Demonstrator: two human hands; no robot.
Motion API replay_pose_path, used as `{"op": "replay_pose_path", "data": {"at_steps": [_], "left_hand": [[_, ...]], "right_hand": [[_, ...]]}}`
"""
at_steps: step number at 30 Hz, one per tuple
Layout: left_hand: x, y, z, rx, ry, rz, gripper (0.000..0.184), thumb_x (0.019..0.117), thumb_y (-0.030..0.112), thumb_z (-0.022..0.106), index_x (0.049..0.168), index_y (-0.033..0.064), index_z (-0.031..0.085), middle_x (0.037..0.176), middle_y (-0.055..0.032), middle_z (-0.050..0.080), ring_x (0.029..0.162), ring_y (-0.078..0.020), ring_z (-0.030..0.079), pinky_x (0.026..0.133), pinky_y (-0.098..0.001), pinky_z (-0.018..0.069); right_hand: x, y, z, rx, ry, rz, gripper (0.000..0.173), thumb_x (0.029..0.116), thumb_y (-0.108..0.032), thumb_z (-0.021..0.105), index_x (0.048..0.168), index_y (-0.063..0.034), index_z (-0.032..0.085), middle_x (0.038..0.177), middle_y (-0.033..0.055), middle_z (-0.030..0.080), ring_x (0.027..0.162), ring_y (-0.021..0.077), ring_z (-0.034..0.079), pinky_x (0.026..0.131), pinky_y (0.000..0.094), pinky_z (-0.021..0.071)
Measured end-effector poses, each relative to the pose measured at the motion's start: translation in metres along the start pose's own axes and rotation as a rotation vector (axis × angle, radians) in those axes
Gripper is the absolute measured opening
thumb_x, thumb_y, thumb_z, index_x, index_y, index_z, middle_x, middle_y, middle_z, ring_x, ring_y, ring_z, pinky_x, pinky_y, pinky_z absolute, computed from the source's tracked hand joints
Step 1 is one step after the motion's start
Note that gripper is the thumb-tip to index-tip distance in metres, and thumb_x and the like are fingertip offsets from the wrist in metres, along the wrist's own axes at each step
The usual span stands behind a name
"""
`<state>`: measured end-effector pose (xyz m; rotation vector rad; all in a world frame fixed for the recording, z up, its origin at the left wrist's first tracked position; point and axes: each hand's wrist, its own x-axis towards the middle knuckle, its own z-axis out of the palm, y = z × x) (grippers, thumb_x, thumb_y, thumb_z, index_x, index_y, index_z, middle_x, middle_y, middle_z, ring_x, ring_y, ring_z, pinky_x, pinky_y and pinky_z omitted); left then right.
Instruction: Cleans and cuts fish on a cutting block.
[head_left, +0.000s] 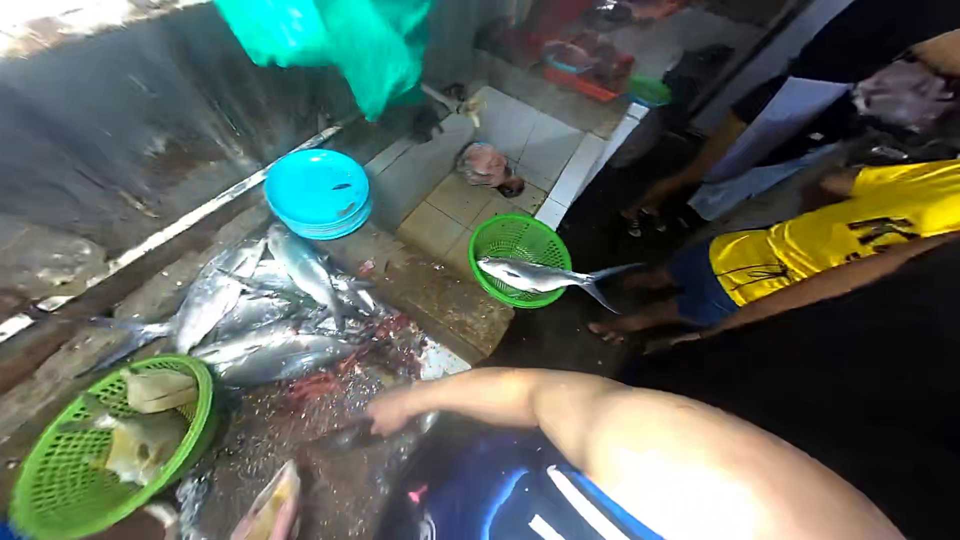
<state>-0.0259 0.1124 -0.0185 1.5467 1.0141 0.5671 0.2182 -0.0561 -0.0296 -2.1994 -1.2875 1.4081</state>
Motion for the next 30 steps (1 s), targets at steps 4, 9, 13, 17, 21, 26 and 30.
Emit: {"op": "replay_pose_path", "data": {"at_steps": [4, 9, 13, 17, 21, 26, 30], "left_hand": [[0.006, -0.003, 0.025, 0.519, -0.332, 0.182, 0.06, 0.067, 0.017, 0.096, 0.118, -0.0014, 0.071, 0.116, -0.0183, 0.073, 0.112, -0.0283, 0.07, 0.103, -0.05, 0.0547], [0.038, -0.012, 0.022, 0.745, -0.505, -0.097, 0.066, 0.0681, 0.035, 0.096, 0.125, 0.0127, 0.071, 0.125, -0.0162, 0.069, 0.122, -0.0312, 0.064, 0.108, -0.0554, 0.0497], [0.038, -0.021, 0.017, 0.711, -0.517, -0.058, 0.064, 0.0637, 0.031, 0.099, 0.12, 0.0151, 0.073, 0.124, -0.0196, 0.068, 0.12, -0.0358, 0.063, 0.104, -0.0606, 0.0499], [0.037, -0.031, 0.012, 0.685, -0.527, 0.015, 0.061, 0.0629, 0.028, 0.1, 0.117, 0.0169, 0.074, 0.12, -0.0157, 0.07, 0.116, -0.0342, 0.065, 0.103, -0.061, 0.0508], [0.032, -0.033, 0.011, 0.644, -0.547, 0.057, 0.053, 0.0634, 0.021, 0.099, 0.11, 0.0158, 0.074, 0.115, -0.0105, 0.072, 0.114, -0.0301, 0.066, 0.103, -0.0583, 0.0507], [0.025, -0.046, 0.008, 0.59, -0.534, 0.178, 0.057, 0.0626, 0.027, 0.1, 0.112, 0.0149, 0.074, 0.118, -0.0054, 0.072, 0.118, -0.0261, 0.063, 0.109, -0.0537, 0.0471], [0.031, -0.056, 0.001, 0.6, -0.515, 0.206, 0.057, 0.0632, 0.038, 0.098, 0.112, 0.02, 0.075, 0.116, -0.0004, 0.072, 0.117, -0.0217, 0.063, 0.107, -0.0499, 0.0492]], "right_hand": [[-0.042, 0.023, -0.007, -0.045, 0.163, 0.041, 0.037, 0.1032, -0.033, 0.057, 0.131, -0.009, 0.065, 0.12, 0.0229, 0.069, 0.112, 0.0441, 0.066, 0.091, 0.0707, 0.0509], [-0.057, 0.02, -0.024, -0.404, 0.055, -0.075, 0.034, 0.107, -0.038, 0.049, 0.13, -0.0186, 0.065, 0.1, 0.0184, 0.072, 0.095, 0.0412, 0.071, 0.08, 0.0649, 0.0551], [-0.058, 0.015, -0.014, -0.589, 0.022, -0.116, 0.027, 0.1045, -0.037, 0.052, 0.119, -0.0203, 0.068, 0.085, 0.013, 0.071, 0.084, 0.0372, 0.071, 0.072, 0.0606, 0.0556], [-0.052, -0.003, -0.016, -0.707, 0.011, -0.158, 0.022, 0.102, -0.036, 0.059, 0.116, -0.0214, 0.068, 0.081, 0.0107, 0.07, 0.08, 0.0351, 0.071, 0.07, 0.0582, 0.0547], [-0.049, -0.037, -0.017, -0.783, 0.003, -0.174, 0.019, 0.0983, -0.024, 0.062, 0.114, -0.0161, 0.068, 0.083, 0.0124, 0.07, 0.081, 0.0365, 0.07, 0.07, 0.0591, 0.055], [-0.042, -0.084, 0.002, -0.797, -0.027, -0.134, 0.015, 0.1004, -0.013, 0.054, 0.11, -0.0074, 0.064, 0.084, 0.0154, 0.068, 0.079, 0.0388, 0.069, 0.064, 0.0582, 0.0545], [-0.039, -0.09, 0.018, -0.761, -0.004, -0.058, 0.019, 0.1006, -0.013, 0.055, 0.118, -0.0079, 0.062, 0.085, 0.0176, 0.068, 0.08, 0.041, 0.07, 0.063, 0.0588, 0.0558]]}}
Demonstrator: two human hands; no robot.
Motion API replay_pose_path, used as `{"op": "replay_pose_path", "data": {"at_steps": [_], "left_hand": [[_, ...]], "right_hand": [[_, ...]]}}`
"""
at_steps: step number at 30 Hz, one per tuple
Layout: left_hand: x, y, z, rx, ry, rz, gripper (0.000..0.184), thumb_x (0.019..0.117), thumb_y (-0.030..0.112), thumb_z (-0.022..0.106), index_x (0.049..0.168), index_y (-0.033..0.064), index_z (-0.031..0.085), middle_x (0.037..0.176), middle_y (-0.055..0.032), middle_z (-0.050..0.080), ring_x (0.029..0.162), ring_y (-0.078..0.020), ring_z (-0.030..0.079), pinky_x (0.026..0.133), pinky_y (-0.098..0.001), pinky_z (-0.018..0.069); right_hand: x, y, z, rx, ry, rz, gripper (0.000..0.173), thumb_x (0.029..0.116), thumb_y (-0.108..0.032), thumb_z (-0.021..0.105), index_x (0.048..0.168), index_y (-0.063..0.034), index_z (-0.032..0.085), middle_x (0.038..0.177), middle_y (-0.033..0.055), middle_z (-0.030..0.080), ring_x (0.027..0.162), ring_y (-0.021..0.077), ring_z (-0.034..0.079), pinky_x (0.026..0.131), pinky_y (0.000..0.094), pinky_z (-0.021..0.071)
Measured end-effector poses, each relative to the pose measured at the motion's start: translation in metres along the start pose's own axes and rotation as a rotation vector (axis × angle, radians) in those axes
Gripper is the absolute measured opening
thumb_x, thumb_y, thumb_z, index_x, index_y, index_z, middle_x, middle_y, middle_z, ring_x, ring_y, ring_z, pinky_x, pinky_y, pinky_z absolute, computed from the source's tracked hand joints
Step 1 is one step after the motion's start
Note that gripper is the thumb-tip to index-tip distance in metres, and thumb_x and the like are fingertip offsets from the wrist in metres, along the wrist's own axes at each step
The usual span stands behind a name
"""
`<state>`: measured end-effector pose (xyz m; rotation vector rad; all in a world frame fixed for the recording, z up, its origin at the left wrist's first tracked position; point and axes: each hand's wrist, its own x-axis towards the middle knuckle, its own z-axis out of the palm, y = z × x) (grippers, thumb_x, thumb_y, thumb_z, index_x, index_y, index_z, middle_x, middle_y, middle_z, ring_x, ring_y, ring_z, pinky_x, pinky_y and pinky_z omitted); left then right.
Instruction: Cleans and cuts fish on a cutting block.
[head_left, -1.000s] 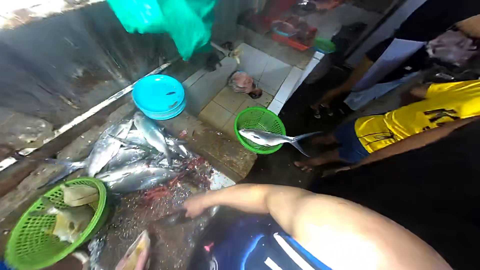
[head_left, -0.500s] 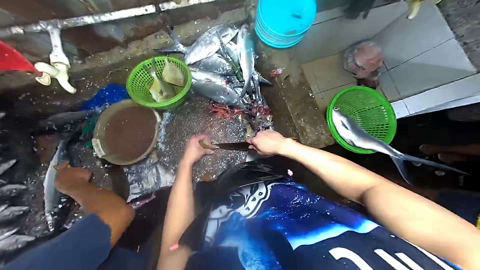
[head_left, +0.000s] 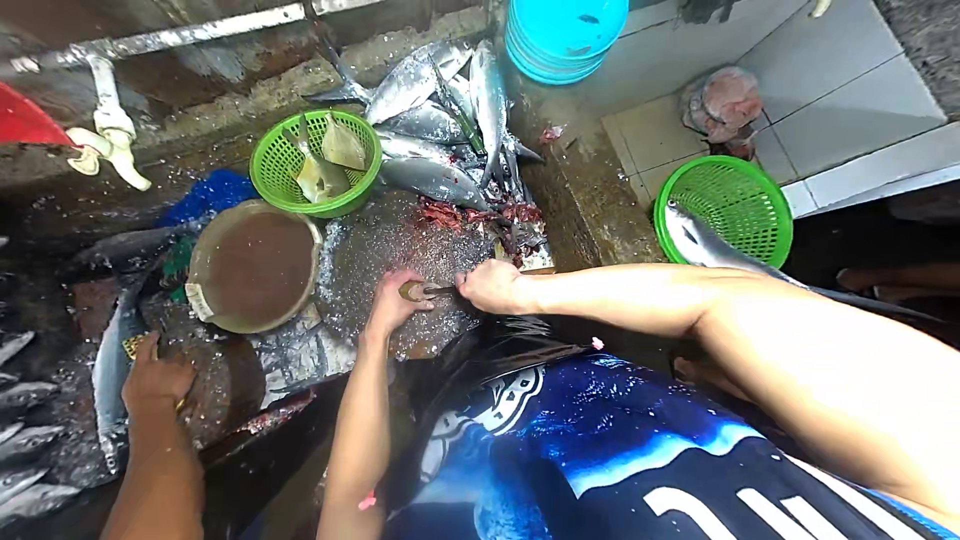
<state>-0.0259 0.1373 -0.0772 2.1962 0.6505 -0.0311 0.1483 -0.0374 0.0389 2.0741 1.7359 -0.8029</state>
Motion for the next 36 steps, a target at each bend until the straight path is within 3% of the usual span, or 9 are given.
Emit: {"op": "replay_pose_path", "data": {"at_steps": [5, 8, 13, 17, 20, 25, 30, 36], "left_hand": [[0.008, 0.013, -0.005, 0.009, -0.03, -0.116, 0.062, 0.0651, 0.042, 0.096, 0.118, 0.0163, 0.075, 0.118, -0.0083, 0.073, 0.118, -0.0251, 0.065, 0.108, -0.0515, 0.0483], [0.006, 0.017, -0.005, 0.068, -0.042, -0.116, 0.063, 0.067, 0.045, 0.094, 0.12, 0.0169, 0.075, 0.122, -0.0046, 0.073, 0.122, -0.0219, 0.064, 0.113, -0.0488, 0.0452], [0.012, 0.024, -0.011, 0.028, -0.039, -0.175, 0.063, 0.0654, 0.043, 0.095, 0.118, 0.0136, 0.075, 0.117, -0.0101, 0.073, 0.115, -0.0226, 0.068, 0.106, -0.0471, 0.0516], [0.011, 0.028, -0.008, 0.025, -0.016, -0.194, 0.064, 0.0628, 0.044, 0.096, 0.116, 0.0133, 0.076, 0.12, -0.0153, 0.07, 0.117, -0.0275, 0.065, 0.106, -0.0486, 0.0509], [0.014, 0.024, -0.009, -0.021, -0.026, -0.196, 0.064, 0.0625, 0.04, 0.096, 0.117, 0.0122, 0.076, 0.119, -0.0151, 0.07, 0.117, -0.0267, 0.065, 0.107, -0.0479, 0.0502], [0.017, 0.015, -0.007, -0.265, -0.152, -0.111, 0.055, 0.0658, 0.02, 0.095, 0.114, 0.0059, 0.074, 0.11, -0.0074, 0.075, 0.106, -0.0144, 0.071, 0.102, -0.0379, 0.0559], [0.02, 0.016, -0.001, -0.184, -0.116, -0.152, 0.062, 0.0653, 0.026, 0.096, 0.121, 0.009, 0.073, 0.117, -0.0093, 0.074, 0.114, -0.0177, 0.068, 0.106, -0.0414, 0.0528], [0.021, 0.017, 0.005, -0.204, -0.137, -0.092, 0.062, 0.0644, 0.027, 0.096, 0.12, 0.0092, 0.074, 0.119, -0.0093, 0.073, 0.118, -0.017, 0.066, 0.108, -0.0384, 0.0509]], "right_hand": [[-0.007, 0.005, 0.005, 0.024, -0.068, 0.064, 0.031, 0.1017, -0.006, 0.05, 0.132, -0.0038, 0.055, 0.095, 0.025, 0.068, 0.09, 0.0477, 0.069, 0.072, 0.063, 0.0555], [-0.007, -0.012, 0.002, 0.046, -0.095, 0.126, 0.031, 0.1027, 0.0, 0.045, 0.133, 0.002, 0.051, 0.098, 0.0294, 0.066, 0.093, 0.051, 0.068, 0.074, 0.0641, 0.055], [-0.008, 0.007, 0.013, 0.12, -0.029, 0.109, 0.036, 0.102, -0.003, 0.046, 0.138, -0.0051, 0.051, 0.098, 0.0279, 0.067, 0.093, 0.0503, 0.068, 0.074, 0.0639, 0.0545], [-0.012, 0.01, 0.026, 0.116, -0.002, 0.116, 0.039, 0.1023, -0.003, 0.045, 0.141, -0.0072, 0.048, 0.097, 0.0268, 0.067, 0.093, 0.0495, 0.068, 0.076, 0.0627, 0.0544], [-0.014, 0.007, 0.023, 0.117, 0.006, 0.113, 0.035, 0.1023, -0.004, 0.045, 0.137, -0.0058, 0.05, 0.097, 0.026, 0.067, 0.093, 0.0485, 0.068, 0.076, 0.0619, 0.0542], [-0.026, -0.005, 0.004, 0.105, -0.069, 0.116, 0.026, 0.1011, -0.003, 0.049, 0.126, -0.0004, 0.057, 0.101, 0.0267, 0.067, 0.096, 0.0481, 0.068, 0.076, 0.0627, 0.0545], [-0.025, 0.006, 0.016, 0.145, -0.073, 0.134, 0.031, 0.103, -0.006, 0.047, 0.133, -0.0055, 0.056, 0.102, 0.0254, 0.068, 0.095, 0.0474, 0.069, 0.075, 0.0629, 0.0547], [-0.028, 0.011, -0.002, 0.134, -0.155, 0.108, 0.026, 0.1019, -0.008, 0.05, 0.125, -0.0041, 0.061, 0.105, 0.0247, 0.068, 0.1, 0.0472, 0.068, 0.08, 0.0645, 0.0533]]}}
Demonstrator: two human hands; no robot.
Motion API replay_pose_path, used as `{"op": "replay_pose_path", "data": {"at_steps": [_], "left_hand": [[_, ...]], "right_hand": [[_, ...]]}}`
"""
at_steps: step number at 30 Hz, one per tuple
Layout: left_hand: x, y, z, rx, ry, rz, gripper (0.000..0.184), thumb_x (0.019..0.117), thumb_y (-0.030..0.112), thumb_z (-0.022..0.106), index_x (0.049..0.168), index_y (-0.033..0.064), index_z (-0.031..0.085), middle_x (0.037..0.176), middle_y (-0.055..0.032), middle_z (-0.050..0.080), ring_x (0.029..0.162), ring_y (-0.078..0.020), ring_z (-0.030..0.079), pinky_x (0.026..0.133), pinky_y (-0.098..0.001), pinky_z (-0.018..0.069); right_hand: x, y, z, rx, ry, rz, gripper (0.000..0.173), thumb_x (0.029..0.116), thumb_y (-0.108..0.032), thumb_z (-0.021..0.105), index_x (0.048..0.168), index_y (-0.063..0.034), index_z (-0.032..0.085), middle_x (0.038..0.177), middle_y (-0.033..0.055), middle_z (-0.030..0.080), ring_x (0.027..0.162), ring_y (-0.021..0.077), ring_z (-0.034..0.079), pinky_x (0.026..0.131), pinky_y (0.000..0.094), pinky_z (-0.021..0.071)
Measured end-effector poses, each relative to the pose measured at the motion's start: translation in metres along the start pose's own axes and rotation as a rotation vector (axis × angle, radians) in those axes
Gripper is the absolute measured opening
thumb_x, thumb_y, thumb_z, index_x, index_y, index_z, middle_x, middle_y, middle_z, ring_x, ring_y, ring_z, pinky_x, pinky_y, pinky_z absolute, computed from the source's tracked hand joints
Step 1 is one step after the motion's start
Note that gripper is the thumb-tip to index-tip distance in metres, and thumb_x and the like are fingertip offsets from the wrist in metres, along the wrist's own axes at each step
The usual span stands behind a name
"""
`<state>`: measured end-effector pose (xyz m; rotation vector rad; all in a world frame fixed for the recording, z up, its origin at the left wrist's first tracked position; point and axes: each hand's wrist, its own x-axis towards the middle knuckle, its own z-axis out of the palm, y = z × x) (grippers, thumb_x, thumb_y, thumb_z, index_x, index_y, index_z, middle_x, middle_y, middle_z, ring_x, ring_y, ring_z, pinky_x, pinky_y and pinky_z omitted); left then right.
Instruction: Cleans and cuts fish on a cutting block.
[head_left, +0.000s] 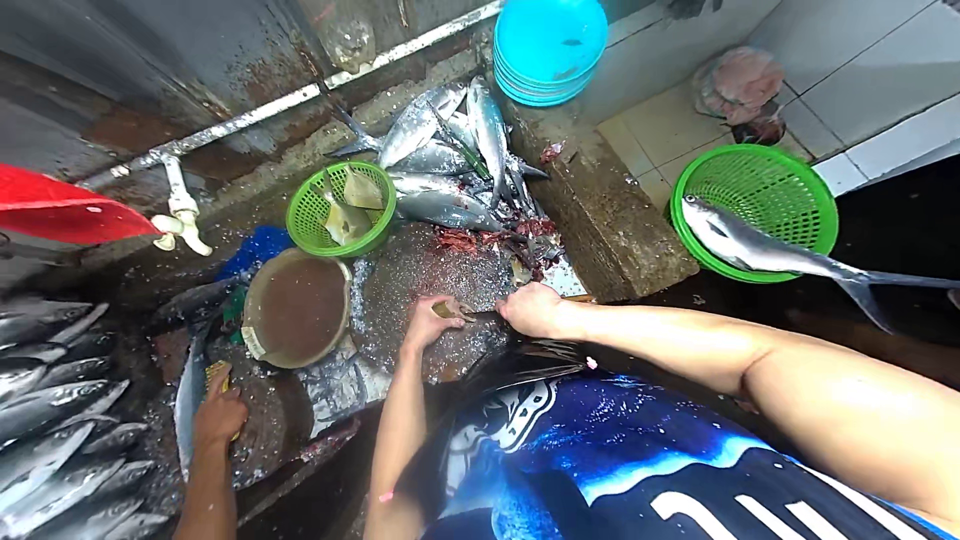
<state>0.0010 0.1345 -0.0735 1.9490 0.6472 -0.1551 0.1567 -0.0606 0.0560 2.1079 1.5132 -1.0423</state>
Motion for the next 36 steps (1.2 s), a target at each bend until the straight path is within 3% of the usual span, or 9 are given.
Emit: {"op": "replay_pose_path", "data": {"at_steps": [7, 15, 18, 22, 26, 29, 31, 33, 36], "left_hand": [[0.001, 0.002, 0.004, 0.014, 0.042, -0.035, 0.064, 0.0652, 0.031, 0.096, 0.121, 0.0085, 0.074, 0.118, -0.0127, 0.071, 0.117, -0.0203, 0.065, 0.107, -0.0391, 0.0505], [0.002, 0.008, 0.013, 0.048, 0.164, -0.145, 0.058, 0.0674, 0.041, 0.093, 0.113, 0.0108, 0.076, 0.105, -0.0056, 0.077, 0.102, -0.0173, 0.072, 0.1, -0.0473, 0.0552], [0.001, 0.022, 0.008, 0.024, 0.146, -0.293, 0.056, 0.0701, 0.043, 0.093, 0.11, 0.0079, 0.075, 0.104, -0.0108, 0.076, 0.103, -0.0239, 0.072, 0.1, -0.0521, 0.0547], [0.006, 0.033, 0.015, -0.076, 0.314, -0.559, 0.07, 0.0716, 0.057, 0.089, 0.103, -0.002, 0.071, 0.097, -0.0198, 0.073, 0.096, -0.0332, 0.071, 0.091, -0.0566, 0.0559], [0.004, 0.038, 0.019, 0.017, 0.33, -0.555, 0.072, 0.0663, 0.06, 0.091, 0.104, 0.0009, 0.072, 0.1, -0.0192, 0.073, 0.1, -0.0345, 0.071, 0.094, -0.0577, 0.0546], [0.003, 0.029, 0.018, -0.078, 0.32, -0.547, 0.072, 0.0669, 0.056, 0.092, 0.107, 0.0004, 0.071, 0.101, -0.0186, 0.074, 0.1, -0.0329, 0.071, 0.093, -0.0569, 0.0556], [0.001, 0.023, 0.022, -0.213, 0.368, -0.556, 0.069, 0.068, 0.05, 0.094, 0.108, -0.0009, 0.071, 0.098, -0.0184, 0.074, 0.095, -0.0309, 0.072, 0.089, -0.0543, 0.058], [-0.001, 0.019, 0.026, -0.36, 0.428, -0.568, 0.067, 0.0685, 0.044, 0.095, 0.109, -0.0021, 0.068, 0.094, -0.0177, 0.073, 0.085, -0.0279, 0.074, 0.08, -0.0498, 0.0617], [-0.009, 0.018, 0.039, -0.531, 0.476, -0.594, 0.064, 0.0721, 0.038, 0.095, 0.108, -0.0063, 0.065, 0.085, -0.0185, 0.073, 0.069, -0.0268, 0.074, 0.066, -0.0456, 0.065]], "right_hand": [[-0.005, -0.001, -0.015, 0.02, -0.018, 0.048, 0.023, 0.1019, -0.008, 0.051, 0.12, -0.0024, 0.063, 0.105, 0.0245, 0.068, 0.1, 0.0468, 0.067, 0.077, 0.0642, 0.054], [0.0, 0.019, 0.034, 0.093, 0.079, 0.071, 0.042, 0.1033, -0.007, 0.044, 0.145, -0.0096, 0.047, 0.1, 0.0264, 0.068, 0.095, 0.0486, 0.068, 0.076, 0.0628, 0.054], [0.002, 0.019, 0.038, 0.087, 0.111, 0.077, 0.036, 0.1031, -0.01, 0.045, 0.139, -0.01, 0.052, 0.098, 0.024, 0.069, 0.092, 0.0465, 0.069, 0.075, 0.0616, 0.0543], [0.006, 0.026, 0.042, 0.105, 0.126, 0.154, 0.037, 0.104, -0.011, 0.044, 0.14, -0.0124, 0.052, 0.095, 0.0219, 0.07, 0.09, 0.0445, 0.07, 0.073, 0.0598, 0.0555], [0.007, 0.027, 0.042, 0.123, 0.129, 0.146, 0.034, 0.1043, -0.012, 0.044, 0.136, -0.0112, 0.055, 0.098, 0.0223, 0.07, 0.093, 0.045, 0.07, 0.075, 0.0608, 0.0555], [0.01, 0.028, 0.042, 0.185, 0.125, 0.122, 0.027, 0.1039, -0.02, 0.05, 0.127, -0.0111, 0.061, 0.1, 0.0198, 0.071, 0.096, 0.0427, 0.07, 0.079, 0.0615, 0.0549], [0.018, 0.031, 0.046, 0.292, 0.092, 0.119, 0.029, 0.1036, -0.033, 0.053, 0.121, -0.0122, 0.063, 0.102, 0.0181, 0.071, 0.1, 0.0411, 0.069, 0.082, 0.0633, 0.0545], [0.029, 0.033, 0.044, 0.456, 0.015, 0.136, 0.035, 0.1049, -0.037, 0.051, 0.124, -0.0101, 0.062, 0.107, 0.0198, 0.07, 0.103, 0.0411, 0.068, 0.083, 0.0646, 0.0538], [0.04, 0.038, 0.039, 0.693, -0.065, 0.188, 0.038, 0.1073, -0.039, 0.05, 0.122, -0.0057, 0.062, 0.097, 0.0186, 0.066, 0.081, 0.0323, 0.067, 0.072, 0.053, 0.0545]]}}
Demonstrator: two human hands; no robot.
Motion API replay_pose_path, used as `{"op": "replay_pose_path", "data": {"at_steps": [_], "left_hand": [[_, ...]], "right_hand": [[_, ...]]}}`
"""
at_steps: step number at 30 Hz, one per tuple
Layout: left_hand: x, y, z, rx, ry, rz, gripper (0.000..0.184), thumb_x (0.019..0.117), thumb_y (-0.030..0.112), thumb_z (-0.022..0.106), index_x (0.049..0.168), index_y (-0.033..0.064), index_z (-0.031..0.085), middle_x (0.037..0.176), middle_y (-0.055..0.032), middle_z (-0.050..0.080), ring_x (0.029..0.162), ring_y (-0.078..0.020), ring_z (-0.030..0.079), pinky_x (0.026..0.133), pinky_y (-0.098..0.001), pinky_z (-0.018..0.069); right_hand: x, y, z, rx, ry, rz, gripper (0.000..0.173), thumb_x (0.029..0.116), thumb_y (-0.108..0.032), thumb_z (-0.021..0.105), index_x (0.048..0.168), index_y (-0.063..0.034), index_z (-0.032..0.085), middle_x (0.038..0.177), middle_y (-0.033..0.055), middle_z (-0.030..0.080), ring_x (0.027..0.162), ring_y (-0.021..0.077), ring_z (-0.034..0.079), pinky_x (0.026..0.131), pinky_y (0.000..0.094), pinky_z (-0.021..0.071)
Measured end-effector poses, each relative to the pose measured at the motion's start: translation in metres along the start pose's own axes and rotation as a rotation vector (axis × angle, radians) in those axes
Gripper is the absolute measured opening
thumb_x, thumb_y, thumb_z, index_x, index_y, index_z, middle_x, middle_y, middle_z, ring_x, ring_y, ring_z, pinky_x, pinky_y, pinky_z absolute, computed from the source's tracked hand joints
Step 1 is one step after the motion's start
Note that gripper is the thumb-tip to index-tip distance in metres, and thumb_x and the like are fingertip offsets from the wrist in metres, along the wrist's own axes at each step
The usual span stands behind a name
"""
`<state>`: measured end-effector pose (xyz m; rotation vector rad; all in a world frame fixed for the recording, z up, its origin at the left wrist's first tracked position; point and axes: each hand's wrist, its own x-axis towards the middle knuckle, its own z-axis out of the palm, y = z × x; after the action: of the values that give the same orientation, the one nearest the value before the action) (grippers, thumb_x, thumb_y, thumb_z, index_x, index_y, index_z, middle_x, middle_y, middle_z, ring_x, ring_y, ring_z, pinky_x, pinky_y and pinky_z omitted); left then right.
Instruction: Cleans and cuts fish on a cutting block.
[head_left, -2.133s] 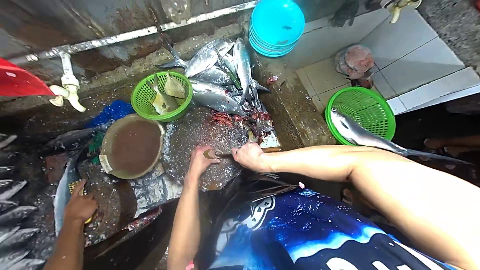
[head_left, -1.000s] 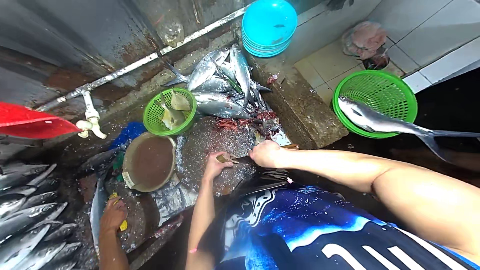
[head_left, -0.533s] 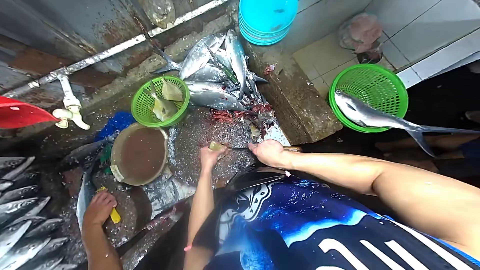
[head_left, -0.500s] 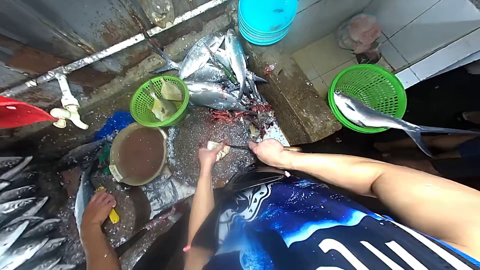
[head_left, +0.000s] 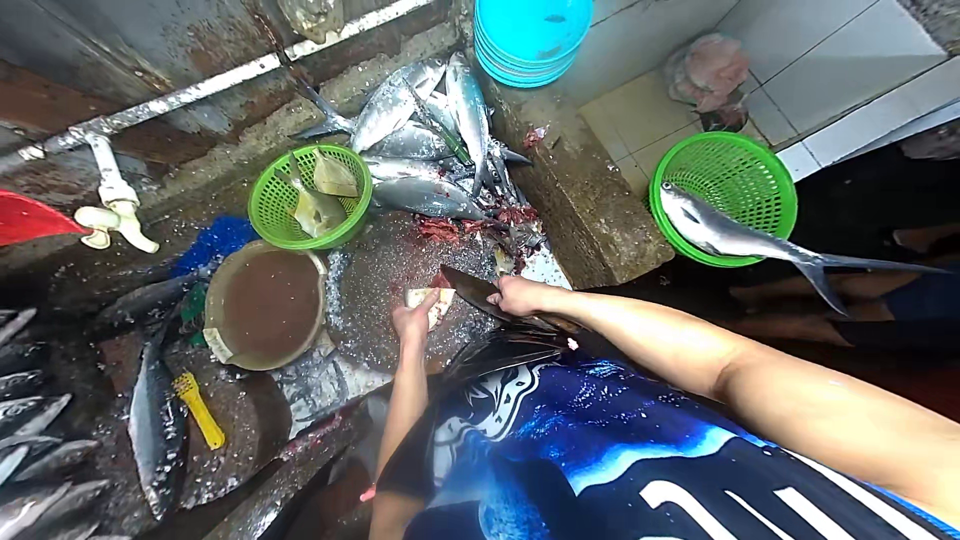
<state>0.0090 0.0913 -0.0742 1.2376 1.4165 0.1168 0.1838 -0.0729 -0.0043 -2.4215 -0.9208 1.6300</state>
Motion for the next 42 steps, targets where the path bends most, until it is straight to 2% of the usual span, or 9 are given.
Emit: {"op": "replay_pose_path", "data": {"at_steps": [2, 4, 8, 12, 22, 30, 33, 35, 42], "left_hand": [[-0.006, -0.006, -0.001, 0.036, -0.01, 0.0, 0.066, 0.0724, 0.04, 0.095, 0.109, -0.0059, 0.063, 0.084, -0.0176, 0.073, 0.067, -0.0263, 0.074, 0.064, -0.0452, 0.0652], [-0.01, -0.008, -0.008, 0.146, -0.007, 0.033, 0.065, 0.0705, 0.043, 0.095, 0.106, -0.0041, 0.066, 0.083, -0.0159, 0.073, 0.067, -0.0252, 0.073, 0.064, -0.0455, 0.0638], [-0.013, 0.005, -0.027, 0.401, -0.035, 0.032, 0.062, 0.0688, 0.047, 0.093, 0.103, -0.0003, 0.071, 0.092, -0.0159, 0.074, 0.086, -0.0279, 0.073, 0.083, -0.0521, 0.0601], [-0.008, 0.01, -0.026, 0.402, -0.028, -0.032, 0.058, 0.0706, 0.04, 0.093, 0.101, -0.0018, 0.067, 0.084, -0.0147, 0.071, 0.069, -0.0236, 0.071, 0.067, -0.044, 0.0618], [-0.005, 0.014, -0.034, 0.43, -0.071, -0.084, 0.047, 0.0719, 0.033, 0.09, 0.098, 0.0015, 0.067, 0.08, -0.0114, 0.07, 0.063, -0.0196, 0.068, 0.061, -0.0396, 0.0596], [-0.048, -0.025, -0.124, 0.499, -0.116, -0.131, 0.052, 0.0736, 0.036, 0.089, 0.105, 0.0006, 0.066, 0.076, -0.0098, 0.07, 0.053, -0.0179, 0.065, 0.051, -0.0372, 0.0568], [-0.069, -0.037, -0.158, 0.592, -0.016, -0.194, 0.058, 0.071, 0.039, 0.091, 0.107, -0.0004, 0.068, 0.083, -0.0141, 0.071, 0.064, -0.0238, 0.069, 0.062, -0.0457, 0.0598], [-0.078, -0.046, -0.178, 0.541, 0.058, -0.2, 0.06, 0.0694, 0.039, 0.092, 0.107, -0.0014, 0.07, 0.092, -0.0174, 0.073, 0.08, -0.0294, 0.072, 0.075, -0.0536, 0.0594], [-0.068, 0.008, -0.169, 0.091, 0.114, 0.081, 0.051, 0.0837, 0.029, 0.085, 0.117, -0.0036, 0.063, 0.085, -0.0134, 0.073, 0.064, -0.023, 0.072, 0.058, -0.0411, 0.0638]], "right_hand": [[0.003, 0.001, -0.006, 0.001, -0.004, 0.001, 0.038, 0.107, -0.039, 0.051, 0.119, -0.0056, 0.063, 0.091, 0.0167, 0.065, 0.072, 0.0287, 0.064, 0.066, 0.0485, 0.0537], [-0.001, 0.002, -0.011, -0.119, 0.022, -0.031, 0.036, 0.1055, -0.038, 0.054, 0.119, -0.0072, 0.065, 0.099, 0.0185, 0.068, 0.088, 0.0345, 0.068, 0.076, 0.0569, 0.0547], [-0.019, 0.001, -0.011, -0.353, 0.248, -0.097, 0.031, 0.1031, -0.04, 0.054, 0.115, -0.0161, 0.068, 0.097, 0.0146, 0.072, 0.095, 0.0376, 0.071, 0.077, 0.0612, 0.0557], [-0.012, -0.013, -0.008, -0.424, 0.283, -0.241, 0.026, 0.103, -0.04, 0.053, 0.109, -0.0189, 0.067, 0.085, 0.0095, 0.07, 0.085, 0.0331, 0.071, 0.07, 0.0575, 0.0564], [0.008, -0.031, 0.031, -0.45, 0.223, -0.232, 0.03, 0.106, -0.034, 0.05, 0.121, -0.0129, 0.064, 0.099, 0.0184, 0.071, 0.095, 0.0423, 0.07, 0.078, 0.0631, 0.0556], [0.006, -0.025, 0.031, -0.388, 0.192, -0.201, 0.03, 0.1043, -0.036, 0.053, 0.121, -0.0135, 0.065, 0.104, 0.0174, 0.072, 0.099, 0.0406, 0.07, 0.08, 0.0629, 0.0558], [-0.013, -0.029, 0.021, -0.355, 0.234, -0.096, 0.026, 0.1039, -0.029, 0.053, 0.12, -0.0108, 0.064, 0.101, 0.0187, 0.072, 0.098, 0.0417, 0.071, 0.078, 0.0627, 0.0557], [-0.021, -0.031, 0.015, -0.343, 0.289, -0.028, 0.027, 0.1038, -0.025, 0.053, 0.123, -0.0087, 0.061, 0.098, 0.0204, 0.071, 0.094, 0.043, 0.071, 0.075, 0.0622, 0.0559], [0.011, -0.035, 0.025, -0.264, 0.201, -0.297, 0.033, 0.1055, -0.037, 0.049, 0.121, -0.012, 0.062, 0.096, 0.0164, 0.071, 0.093, 0.0389, 0.071, 0.077, 0.0619, 0.0561]]}}
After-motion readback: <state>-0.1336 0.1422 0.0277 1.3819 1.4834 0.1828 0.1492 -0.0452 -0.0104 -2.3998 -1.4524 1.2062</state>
